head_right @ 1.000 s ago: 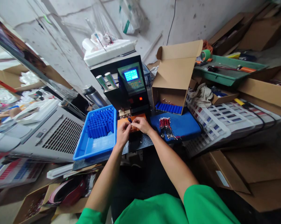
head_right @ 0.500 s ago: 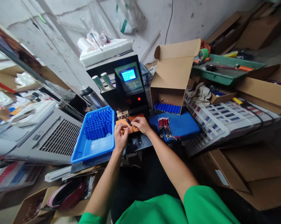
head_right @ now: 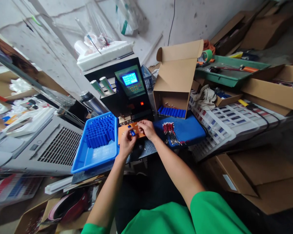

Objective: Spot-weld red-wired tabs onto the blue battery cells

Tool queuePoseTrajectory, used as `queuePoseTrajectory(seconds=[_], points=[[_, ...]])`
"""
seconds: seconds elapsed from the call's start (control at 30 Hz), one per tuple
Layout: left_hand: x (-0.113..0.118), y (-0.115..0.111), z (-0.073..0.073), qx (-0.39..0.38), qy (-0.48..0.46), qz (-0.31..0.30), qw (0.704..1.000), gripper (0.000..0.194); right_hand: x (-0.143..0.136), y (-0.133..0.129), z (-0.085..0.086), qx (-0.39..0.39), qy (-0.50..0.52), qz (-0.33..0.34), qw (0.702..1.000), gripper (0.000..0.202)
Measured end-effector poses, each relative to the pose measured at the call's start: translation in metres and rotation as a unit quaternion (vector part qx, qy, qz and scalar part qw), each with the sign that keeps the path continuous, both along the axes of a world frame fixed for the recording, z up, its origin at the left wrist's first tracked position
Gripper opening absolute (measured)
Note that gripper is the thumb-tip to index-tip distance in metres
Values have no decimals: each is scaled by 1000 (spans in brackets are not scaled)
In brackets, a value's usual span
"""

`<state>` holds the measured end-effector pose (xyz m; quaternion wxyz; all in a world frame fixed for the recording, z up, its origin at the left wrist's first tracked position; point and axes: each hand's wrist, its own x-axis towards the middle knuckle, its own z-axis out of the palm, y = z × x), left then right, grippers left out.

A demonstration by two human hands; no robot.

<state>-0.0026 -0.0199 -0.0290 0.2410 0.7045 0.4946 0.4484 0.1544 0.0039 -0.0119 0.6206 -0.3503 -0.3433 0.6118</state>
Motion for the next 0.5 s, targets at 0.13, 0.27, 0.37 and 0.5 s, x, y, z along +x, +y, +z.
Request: queuePoseTrajectory(seconds=[0.13,0.27,0.37,0.5], points=[[0,0,6,-19,-50,2,999,37,0,0,1,2,-4,1,1000,36],[2,5,16,-15,-57,57,997,30,0,-1,3,1,-3,5,1000,38],[4,13,22,-24,-42,65,997,23,-1,0,4,-4,-13,-3,1000,39],[4,25,22,-40,-29,53,997,24,-2,2,2,-5,-19,-8,1000,40]])
